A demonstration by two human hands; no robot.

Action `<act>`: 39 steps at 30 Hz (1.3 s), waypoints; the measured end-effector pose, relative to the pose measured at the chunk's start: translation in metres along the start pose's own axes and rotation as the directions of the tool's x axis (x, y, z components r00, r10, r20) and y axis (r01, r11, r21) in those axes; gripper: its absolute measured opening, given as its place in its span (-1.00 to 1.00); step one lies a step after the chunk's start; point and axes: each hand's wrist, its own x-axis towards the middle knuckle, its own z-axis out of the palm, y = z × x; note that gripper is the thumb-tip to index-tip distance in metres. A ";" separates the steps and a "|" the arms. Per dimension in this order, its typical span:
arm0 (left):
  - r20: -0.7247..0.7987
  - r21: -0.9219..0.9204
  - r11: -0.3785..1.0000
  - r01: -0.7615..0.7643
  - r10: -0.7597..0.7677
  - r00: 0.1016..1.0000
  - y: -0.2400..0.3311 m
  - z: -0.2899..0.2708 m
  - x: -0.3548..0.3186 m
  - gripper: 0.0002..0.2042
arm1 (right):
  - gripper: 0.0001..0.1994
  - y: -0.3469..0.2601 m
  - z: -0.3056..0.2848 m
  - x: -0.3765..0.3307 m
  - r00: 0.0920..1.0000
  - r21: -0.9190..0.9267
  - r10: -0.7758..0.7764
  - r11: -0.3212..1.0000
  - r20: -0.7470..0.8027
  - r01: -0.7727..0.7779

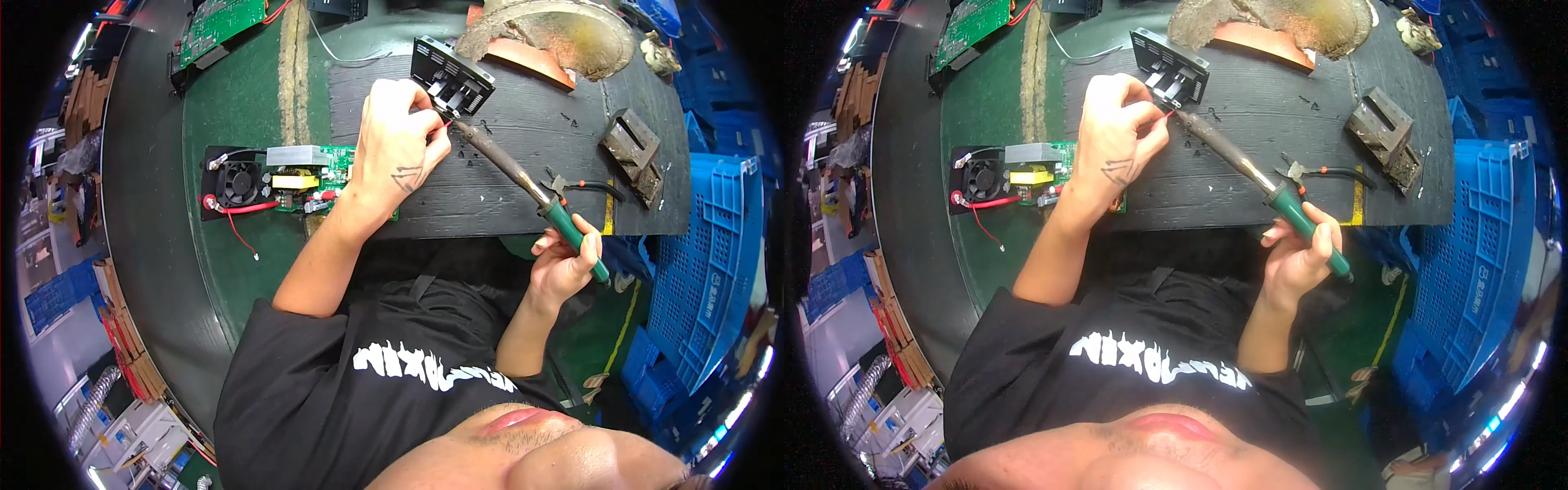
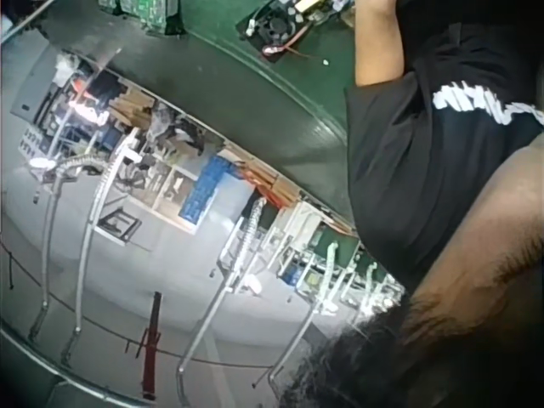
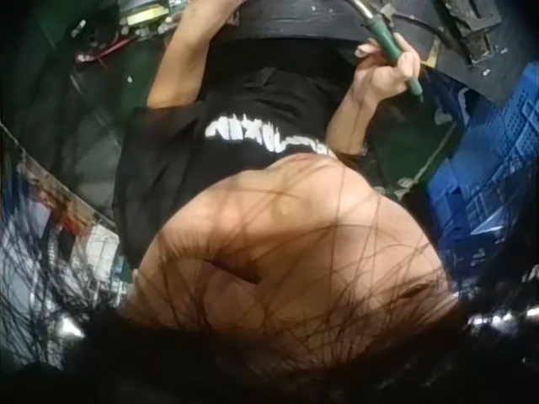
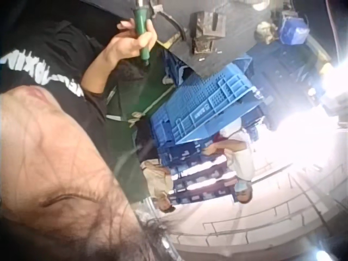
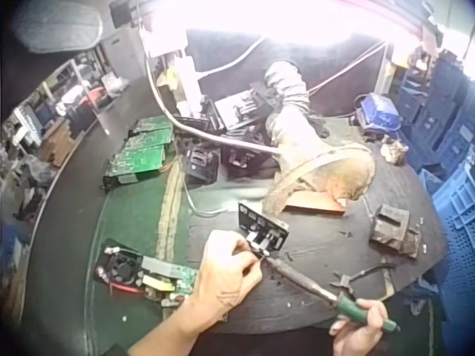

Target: Soldering electronic components onto a printed circuit board at a workbench.

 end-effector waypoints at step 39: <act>0.026 0.010 1.000 0.025 -0.025 0.999 0.000 -0.002 0.000 -0.90 | -0.58 0.002 -0.003 0.002 1.000 -0.040 -0.007 0.999 -0.014 0.007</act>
